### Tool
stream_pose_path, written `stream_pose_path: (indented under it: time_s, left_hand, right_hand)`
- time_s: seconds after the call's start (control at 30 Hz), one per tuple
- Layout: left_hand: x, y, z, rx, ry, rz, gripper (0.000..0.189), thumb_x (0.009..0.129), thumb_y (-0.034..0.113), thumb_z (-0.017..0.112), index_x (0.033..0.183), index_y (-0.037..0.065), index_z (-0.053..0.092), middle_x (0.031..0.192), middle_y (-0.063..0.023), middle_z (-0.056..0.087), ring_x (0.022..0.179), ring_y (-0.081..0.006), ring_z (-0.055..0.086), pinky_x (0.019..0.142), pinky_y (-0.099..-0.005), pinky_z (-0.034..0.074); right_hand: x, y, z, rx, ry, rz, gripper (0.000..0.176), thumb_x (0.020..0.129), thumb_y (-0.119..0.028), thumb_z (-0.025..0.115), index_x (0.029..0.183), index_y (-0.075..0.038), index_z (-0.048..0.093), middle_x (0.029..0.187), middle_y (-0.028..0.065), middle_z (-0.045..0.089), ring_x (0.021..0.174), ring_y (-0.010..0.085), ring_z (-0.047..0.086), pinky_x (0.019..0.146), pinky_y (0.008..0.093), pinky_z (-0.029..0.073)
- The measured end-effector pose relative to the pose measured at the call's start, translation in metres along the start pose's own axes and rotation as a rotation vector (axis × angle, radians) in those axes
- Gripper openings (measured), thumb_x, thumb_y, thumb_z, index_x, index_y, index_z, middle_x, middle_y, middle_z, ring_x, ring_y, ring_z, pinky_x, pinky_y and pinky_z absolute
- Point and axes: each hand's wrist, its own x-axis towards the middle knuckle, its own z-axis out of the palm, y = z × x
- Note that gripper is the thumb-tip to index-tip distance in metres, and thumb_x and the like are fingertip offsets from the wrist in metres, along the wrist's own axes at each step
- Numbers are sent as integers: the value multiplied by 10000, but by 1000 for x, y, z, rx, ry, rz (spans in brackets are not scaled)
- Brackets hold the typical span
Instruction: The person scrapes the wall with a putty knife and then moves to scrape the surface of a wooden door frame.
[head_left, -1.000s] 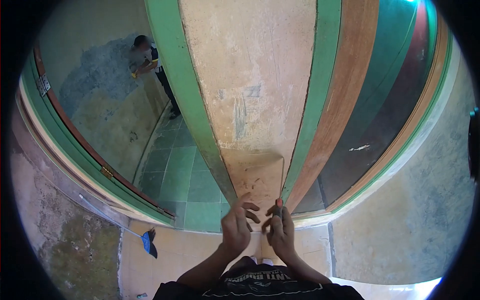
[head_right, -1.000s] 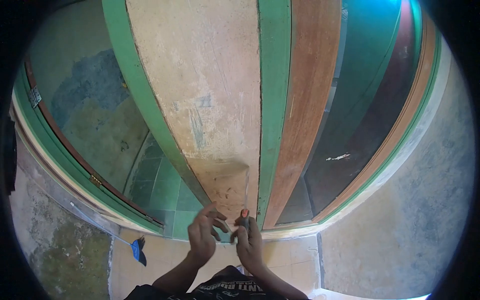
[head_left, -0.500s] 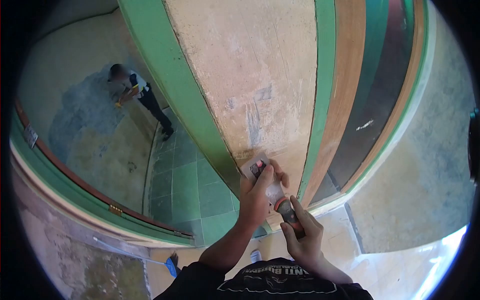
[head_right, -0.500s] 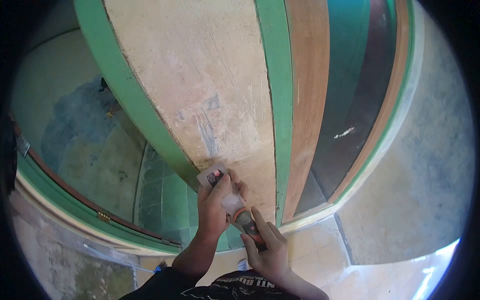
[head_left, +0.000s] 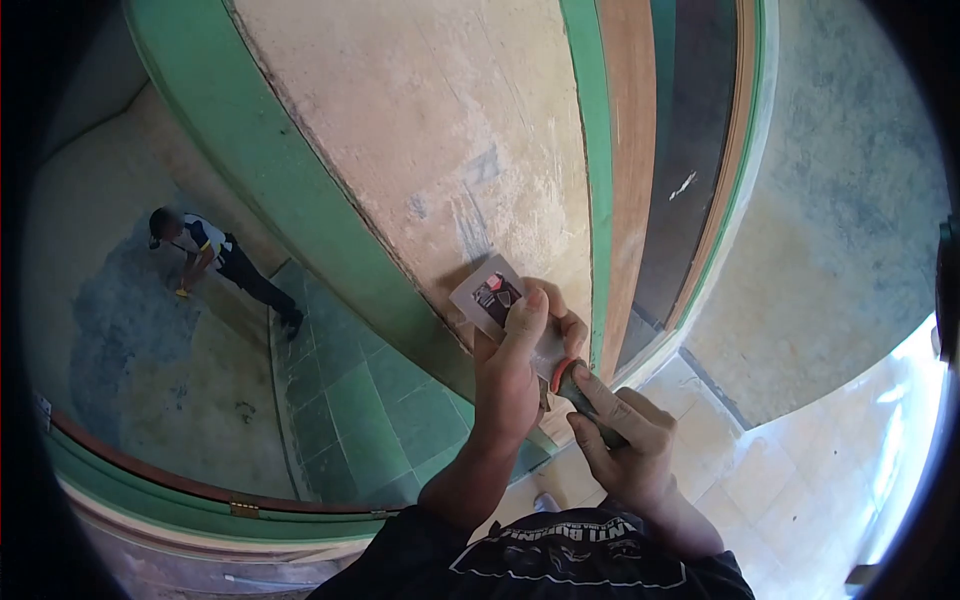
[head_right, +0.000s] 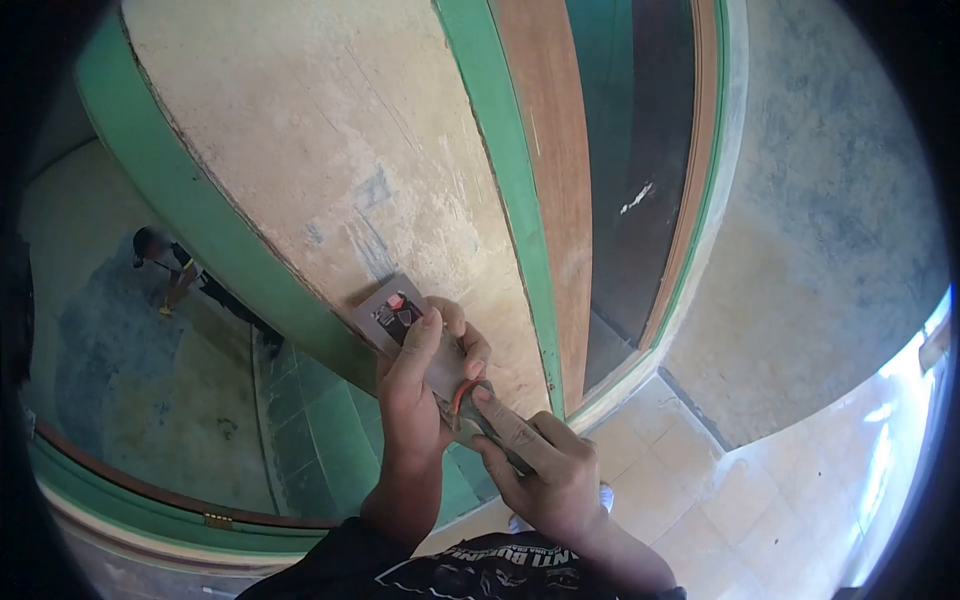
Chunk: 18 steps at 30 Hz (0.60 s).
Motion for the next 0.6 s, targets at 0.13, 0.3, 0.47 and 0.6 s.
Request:
stream_pose_path:
  time_s: [0.13,0.3,0.47,0.6]
  left_hand:
    - [5,-3,-4,-105,-57,-10,240,977,272,404,918,45,459,632,-88,473,545,-113,456,446,-224,400]
    - [3,2,1,-57,0,8,230,975,259,414,915,43,463,626,-76,464,537,-104,448,439,-217,380]
    - [5,5,5,-85,24,18,222,973,259,427,911,52,477,626,-58,458,510,-92,427,426,-211,350]
    - [5,7,5,-206,4,-27,218,961,268,491,886,64,477,607,-16,421,529,-88,416,466,-227,358]
  right_hand:
    - [4,-6,-7,-17,-37,29,528,722,12,720,1229,-74,602,604,75,525,479,138,463,472,271,377]
    - [8,-9,-7,-25,-52,22,553,708,15,727,1237,-81,598,589,64,503,470,135,451,462,273,371]
    - [13,-11,-11,-71,-83,-15,574,674,17,747,1222,-83,610,572,53,477,453,134,441,441,272,362]
    - [15,-15,-10,-94,-48,-7,519,699,-101,778,1197,-132,635,566,32,433,419,163,445,400,317,377]
